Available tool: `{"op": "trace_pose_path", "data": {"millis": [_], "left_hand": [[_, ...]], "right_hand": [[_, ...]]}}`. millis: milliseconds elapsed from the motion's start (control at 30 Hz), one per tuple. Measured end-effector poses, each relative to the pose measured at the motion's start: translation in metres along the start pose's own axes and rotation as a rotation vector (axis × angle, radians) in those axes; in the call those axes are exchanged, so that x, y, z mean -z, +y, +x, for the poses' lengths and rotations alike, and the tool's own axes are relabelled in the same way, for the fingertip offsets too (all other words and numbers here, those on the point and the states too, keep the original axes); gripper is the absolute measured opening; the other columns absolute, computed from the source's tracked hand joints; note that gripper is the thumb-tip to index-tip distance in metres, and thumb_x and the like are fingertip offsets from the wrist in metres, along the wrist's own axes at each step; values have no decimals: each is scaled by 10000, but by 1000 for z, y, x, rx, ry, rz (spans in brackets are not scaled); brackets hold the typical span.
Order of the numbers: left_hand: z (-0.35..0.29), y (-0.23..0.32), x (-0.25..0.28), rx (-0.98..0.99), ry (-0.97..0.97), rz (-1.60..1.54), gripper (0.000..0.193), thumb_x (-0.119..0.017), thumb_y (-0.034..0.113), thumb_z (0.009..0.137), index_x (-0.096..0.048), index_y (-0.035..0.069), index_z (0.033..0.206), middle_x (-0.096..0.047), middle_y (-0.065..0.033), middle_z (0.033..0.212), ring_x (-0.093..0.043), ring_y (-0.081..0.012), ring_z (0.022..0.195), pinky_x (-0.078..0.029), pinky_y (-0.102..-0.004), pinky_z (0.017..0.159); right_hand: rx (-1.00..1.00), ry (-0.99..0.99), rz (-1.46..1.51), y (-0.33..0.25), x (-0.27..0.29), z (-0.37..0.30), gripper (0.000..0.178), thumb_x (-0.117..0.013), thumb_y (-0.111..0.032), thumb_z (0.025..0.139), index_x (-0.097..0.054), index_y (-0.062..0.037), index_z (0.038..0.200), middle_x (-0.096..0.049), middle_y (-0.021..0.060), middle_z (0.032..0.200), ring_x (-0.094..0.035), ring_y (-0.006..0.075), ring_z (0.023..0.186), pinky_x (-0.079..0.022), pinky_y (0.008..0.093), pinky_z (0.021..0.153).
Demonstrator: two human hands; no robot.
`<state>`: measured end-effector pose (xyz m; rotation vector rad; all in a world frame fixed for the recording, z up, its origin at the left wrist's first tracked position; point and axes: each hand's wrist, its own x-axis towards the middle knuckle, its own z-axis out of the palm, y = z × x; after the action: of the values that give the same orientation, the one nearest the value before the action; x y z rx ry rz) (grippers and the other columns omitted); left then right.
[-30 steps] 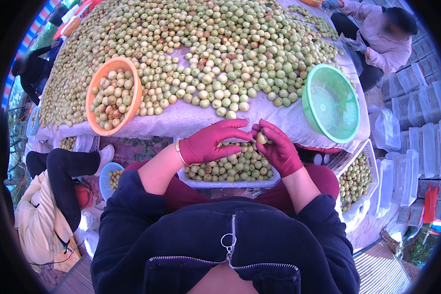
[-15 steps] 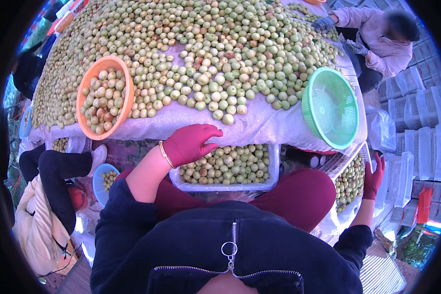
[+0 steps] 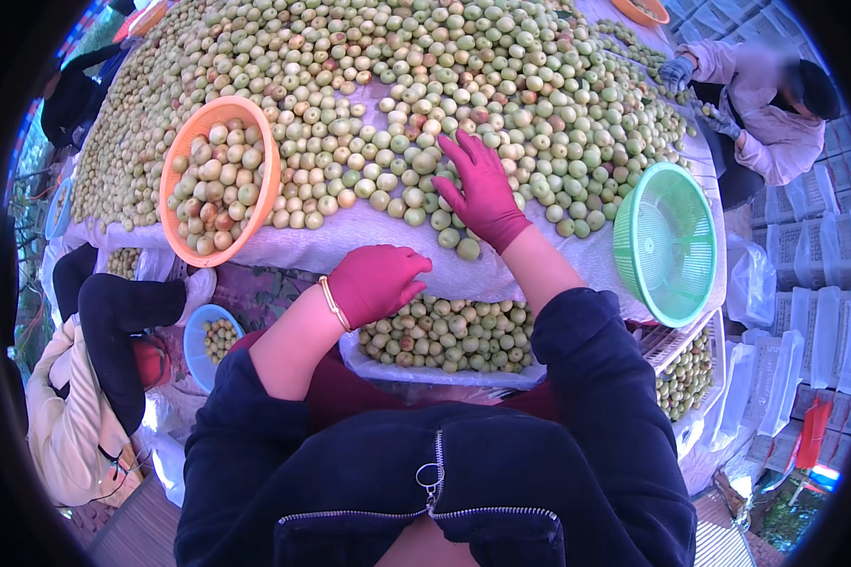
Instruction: The person sits at a table covered with green round produce and repeatedly picks items from the pile, places them into a white tray, and occasionally transfers some into an orange bowl. The hands work continuously to sort and organize the produce across the table surface.
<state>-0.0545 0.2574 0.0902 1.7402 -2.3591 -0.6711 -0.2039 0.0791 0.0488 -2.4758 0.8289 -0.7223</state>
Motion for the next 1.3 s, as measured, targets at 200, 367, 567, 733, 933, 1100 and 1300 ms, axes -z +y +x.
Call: {"op": "trace_pose_path", "data": {"millis": [200, 367, 567, 733, 933, 1100, 1300], "left_hand": [[-1, -12, 2, 3, 111, -2, 155, -647, 249, 879, -637, 115, 955, -678, -81, 909, -688, -285, 849, -561, -424, 709], [4, -24, 6, 103, 315, -170, 345, -656, 175, 873, -572, 105, 1200, -623, -128, 1158, -671, -316, 916, -557, -432, 779], [22, -44, 21, 292, 631, -736, 601, -682, 95, 904, -430, 78, 1450, -562, -124, 1258, -655, -162, 917, -567, -309, 744], [25, -33, 34, 228, 577, -1256, 504, -660, 112, 927, -478, 61, 1394, -599, -73, 1132, -645, -124, 838, -550, -255, 596], [20, -31, 46, 320, 394, -1859, 398, -469, 330, 1004, -549, -3, 1206, -613, -49, 860, -556, -97, 633, -390, -202, 434], [12, -35, 49, 217, 301, -2252, 416, -437, 341, 1000, -550, -9, 1194, -575, -63, 809, -427, -100, 526, -298, -200, 388], [5, -46, 53, 195, 502, -2254, 277, -533, 300, 971, -576, 79, 1131, -512, -29, 768, -381, -67, 506, -280, -180, 385]], "right_hand": [[126, -150, -155, 12, -46, 29, 402, -717, -194, 813, -656, -216, 1210, -625, 65, 1194, -582, 282, 1127, -460, 445, 961], [-205, -169, 428, 5, -28, 51, 286, -716, -177, 862, -695, -141, 1145, -678, 27, 1058, -644, 216, 971, -515, 366, 884], [-533, -278, 1188, -46, -1, 37, 326, -631, -177, 967, -627, -43, 1264, -665, 54, 1159, -645, 126, 1007, -530, 270, 868], [-662, -211, 1371, -63, 5, 28, 221, -624, -170, 972, -648, -26, 1138, -674, 63, 1081, -662, 131, 890, -541, 259, 780], [-583, -196, 1258, -64, 32, 3, 210, -580, -165, 990, -646, -27, 1134, -688, 77, 1040, -659, 123, 844, -524, 254, 753], [-606, -119, 1205, -44, 62, -39, 224, -560, -165, 999, -638, -31, 1161, -690, 87, 1073, -662, 131, 861, -524, 273, 771], [-778, 129, 989, -5, 85, -78, 236, -604, -178, 977, -652, -37, 1160, -694, 71, 1074, -655, 127, 884, -523, 256, 783]]}}
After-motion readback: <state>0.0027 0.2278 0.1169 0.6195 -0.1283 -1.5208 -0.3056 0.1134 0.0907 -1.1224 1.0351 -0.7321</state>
